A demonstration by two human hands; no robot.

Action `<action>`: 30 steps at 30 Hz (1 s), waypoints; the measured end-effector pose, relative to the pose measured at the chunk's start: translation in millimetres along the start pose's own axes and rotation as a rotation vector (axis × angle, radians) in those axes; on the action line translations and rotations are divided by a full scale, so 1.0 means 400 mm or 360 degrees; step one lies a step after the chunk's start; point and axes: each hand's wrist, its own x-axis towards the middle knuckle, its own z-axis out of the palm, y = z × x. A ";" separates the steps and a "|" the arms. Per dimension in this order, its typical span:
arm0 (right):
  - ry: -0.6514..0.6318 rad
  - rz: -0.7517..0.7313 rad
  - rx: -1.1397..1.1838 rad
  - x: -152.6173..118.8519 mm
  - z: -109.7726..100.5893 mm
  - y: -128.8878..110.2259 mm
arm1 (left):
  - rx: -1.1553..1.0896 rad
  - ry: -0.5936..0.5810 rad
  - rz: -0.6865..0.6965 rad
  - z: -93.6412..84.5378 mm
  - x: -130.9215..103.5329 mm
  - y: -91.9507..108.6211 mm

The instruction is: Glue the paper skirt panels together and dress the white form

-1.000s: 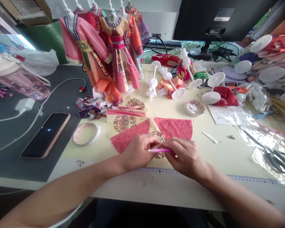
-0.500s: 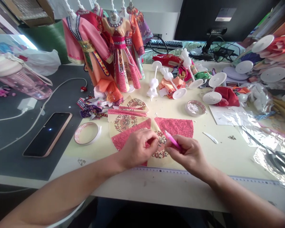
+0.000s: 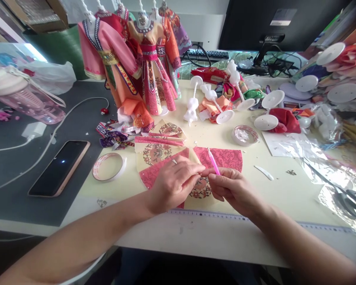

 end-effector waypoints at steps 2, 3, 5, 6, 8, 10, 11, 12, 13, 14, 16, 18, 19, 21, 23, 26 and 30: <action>-0.0022 0.0029 0.0035 -0.001 0.002 -0.001 | 0.0105 0.0007 0.0114 -0.001 -0.003 -0.003; -0.0032 0.0038 0.0053 -0.002 0.002 -0.001 | 0.0154 0.0001 0.0166 -0.003 -0.004 -0.004; -0.0053 0.0054 0.0101 -0.002 0.001 0.000 | 0.0239 -0.0022 0.0256 -0.007 -0.006 -0.006; -0.0069 0.0064 0.0131 -0.001 0.001 0.000 | 0.0275 -0.0037 0.0291 -0.010 -0.006 -0.006; -0.0110 0.0087 0.0195 0.000 0.000 -0.001 | 0.0323 -0.0075 0.0329 -0.015 -0.005 -0.006; -0.0159 0.0110 0.0243 0.001 -0.001 -0.002 | 0.0340 -0.0101 0.0344 -0.019 -0.002 -0.006; -0.0175 0.0117 0.0257 0.001 -0.002 -0.003 | 0.0338 -0.0108 0.0350 -0.021 0.000 -0.005; -0.0185 0.0119 0.0265 0.002 -0.002 -0.003 | 0.0335 -0.0110 0.0354 -0.022 0.002 -0.005; -0.0192 0.0115 0.0267 0.002 -0.003 -0.003 | 0.0333 -0.0103 0.0357 -0.023 0.003 -0.004; -0.0198 0.0106 0.0264 0.002 -0.003 -0.003 | 0.0334 -0.0099 0.0355 -0.024 0.005 -0.004; -0.0213 0.0085 0.0245 0.003 -0.004 -0.003 | 0.0342 -0.0101 0.0347 -0.025 0.007 -0.003; -0.0236 0.0063 0.0217 0.002 -0.005 -0.002 | 0.0355 -0.0102 0.0352 -0.025 0.008 -0.002; -0.0246 0.0054 0.0205 0.002 -0.005 -0.002 | 0.0365 -0.0103 0.0365 -0.025 0.008 -0.002; -0.0263 0.0036 0.0196 0.002 -0.006 -0.001 | 0.0398 -0.0096 0.0396 -0.025 0.008 -0.003; -0.0276 0.0027 0.0200 0.002 -0.008 0.000 | 0.0431 -0.0094 0.0414 -0.024 0.006 -0.005; -0.0283 0.0013 0.0177 0.001 -0.008 0.000 | 0.0427 -0.0099 0.0379 -0.021 0.001 -0.007; -0.0171 -0.0053 0.0037 -0.003 -0.002 -0.008 | 0.0186 -0.0046 0.0110 -0.016 0.002 -0.004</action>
